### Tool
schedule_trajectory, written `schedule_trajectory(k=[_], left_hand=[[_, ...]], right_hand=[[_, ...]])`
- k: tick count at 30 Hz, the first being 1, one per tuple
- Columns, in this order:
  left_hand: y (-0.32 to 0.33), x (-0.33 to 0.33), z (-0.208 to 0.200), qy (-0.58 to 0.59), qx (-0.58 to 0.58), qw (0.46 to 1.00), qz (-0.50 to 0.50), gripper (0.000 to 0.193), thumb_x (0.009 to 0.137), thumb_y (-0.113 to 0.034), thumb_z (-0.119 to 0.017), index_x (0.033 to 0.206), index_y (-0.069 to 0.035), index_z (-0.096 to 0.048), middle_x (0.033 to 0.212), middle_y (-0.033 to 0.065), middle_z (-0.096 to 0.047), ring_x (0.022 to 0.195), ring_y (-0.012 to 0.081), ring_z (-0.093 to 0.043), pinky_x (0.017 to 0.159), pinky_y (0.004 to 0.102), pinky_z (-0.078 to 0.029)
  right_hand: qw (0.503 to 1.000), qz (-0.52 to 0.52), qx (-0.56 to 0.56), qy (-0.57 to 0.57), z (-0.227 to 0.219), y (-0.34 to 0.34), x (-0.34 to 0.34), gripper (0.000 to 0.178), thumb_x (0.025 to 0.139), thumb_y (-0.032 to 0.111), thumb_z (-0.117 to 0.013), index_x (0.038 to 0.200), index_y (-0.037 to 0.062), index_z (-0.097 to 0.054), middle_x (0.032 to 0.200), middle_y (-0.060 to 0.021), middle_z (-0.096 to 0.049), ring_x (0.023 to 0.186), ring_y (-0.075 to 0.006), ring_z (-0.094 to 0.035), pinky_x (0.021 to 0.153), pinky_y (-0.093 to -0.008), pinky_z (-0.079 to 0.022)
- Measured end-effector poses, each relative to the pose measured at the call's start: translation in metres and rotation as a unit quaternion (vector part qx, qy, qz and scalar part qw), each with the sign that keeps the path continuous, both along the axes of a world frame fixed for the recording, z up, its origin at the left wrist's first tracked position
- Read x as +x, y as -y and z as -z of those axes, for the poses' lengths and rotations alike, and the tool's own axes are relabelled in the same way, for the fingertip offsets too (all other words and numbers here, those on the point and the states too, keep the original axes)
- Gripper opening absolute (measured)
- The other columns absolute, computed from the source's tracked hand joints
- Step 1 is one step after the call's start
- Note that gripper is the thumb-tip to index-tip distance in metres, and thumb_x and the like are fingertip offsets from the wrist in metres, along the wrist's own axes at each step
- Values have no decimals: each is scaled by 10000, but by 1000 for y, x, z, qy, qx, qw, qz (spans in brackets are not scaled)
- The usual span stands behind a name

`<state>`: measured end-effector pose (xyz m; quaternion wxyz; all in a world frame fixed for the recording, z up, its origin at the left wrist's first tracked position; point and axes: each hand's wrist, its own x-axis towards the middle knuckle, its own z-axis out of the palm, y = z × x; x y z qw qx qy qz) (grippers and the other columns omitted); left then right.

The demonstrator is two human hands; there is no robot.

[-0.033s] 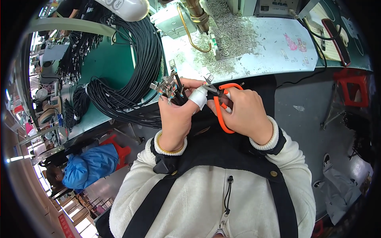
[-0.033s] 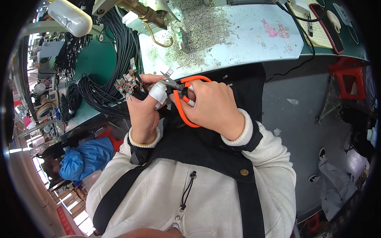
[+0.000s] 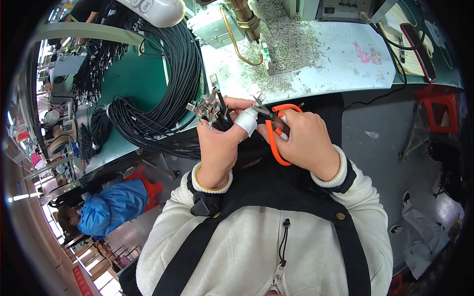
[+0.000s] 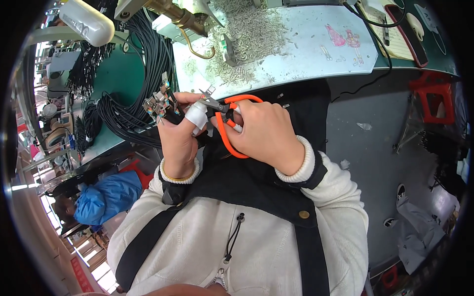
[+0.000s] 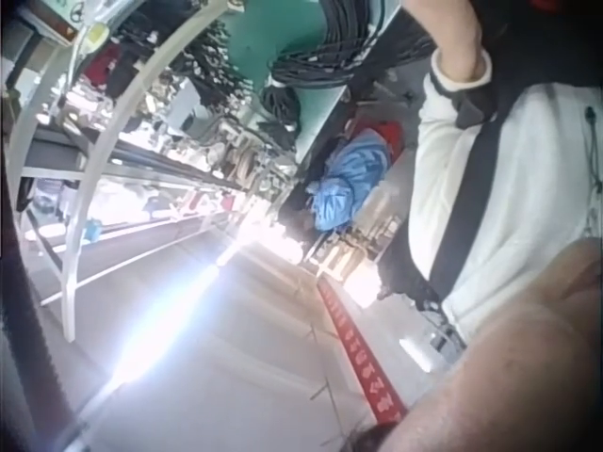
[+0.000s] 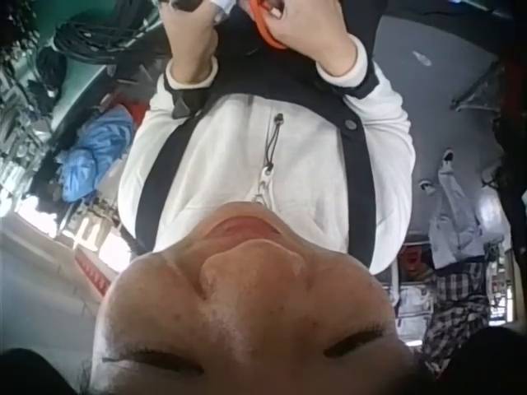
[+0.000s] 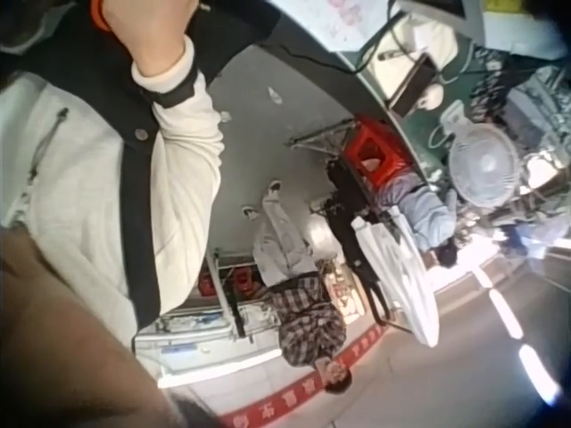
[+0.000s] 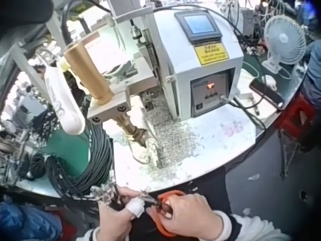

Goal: The person picks up a bundle of cables, cuts the binding with shears, and sets the bundle down. They then pick up a small component and use the shears to trim the ends of the wires.

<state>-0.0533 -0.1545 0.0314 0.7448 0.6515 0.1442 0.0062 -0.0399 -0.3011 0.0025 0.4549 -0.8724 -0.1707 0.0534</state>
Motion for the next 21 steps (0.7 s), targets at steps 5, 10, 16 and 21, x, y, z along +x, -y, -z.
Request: schedule_trajectory(k=[5, 10, 16, 21], left_hand=[[-3, 10, -2, -32, -4, 999, 18, 132, 715, 19, -591, 847, 17, -579, 639, -2, -507, 494, 28, -408, 412, 169, -281], [-19, 40, 15, -97, -111, 985, 90, 107, 747, -31, -587, 850, -3, -572, 637, -1, -504, 473, 38, -398, 396, 181, -274], [-16, 80, 31, -85, -202, 970, 107, 98, 766, -68, -589, 847, -23, -557, 643, -2, -507, 463, 45, -398, 376, 181, -270], [-15, 88, 29, -104, -170, 976, 89, 116, 760, -69, -600, 855, -19, -556, 648, -3, -514, 470, 43, -411, 368, 173, -281]], right_hand=[[998, -5, 53, -20, 17, -2, 0, 338, 739, 230, -651, 569, 15, -452, 461, -101, -462, 382, -233, -487, 386, -304, -339], [988, 15, 128, -79, 23, 3, 8, 295, 786, 209, -606, 614, 14, -467, 450, -80, -468, 392, -162, -504, 380, -272, -344], [905, 154, 327, -224, -1, 5, 39, 231, 825, 214, -551, 728, 13, -493, 519, -16, -484, 401, -85, -468, 365, -215, -353], [919, 99, 338, -178, 7, -5, 76, 214, 834, 199, -529, 778, 0, -478, 549, -3, -449, 371, -71, -413, 348, -204, -337]])
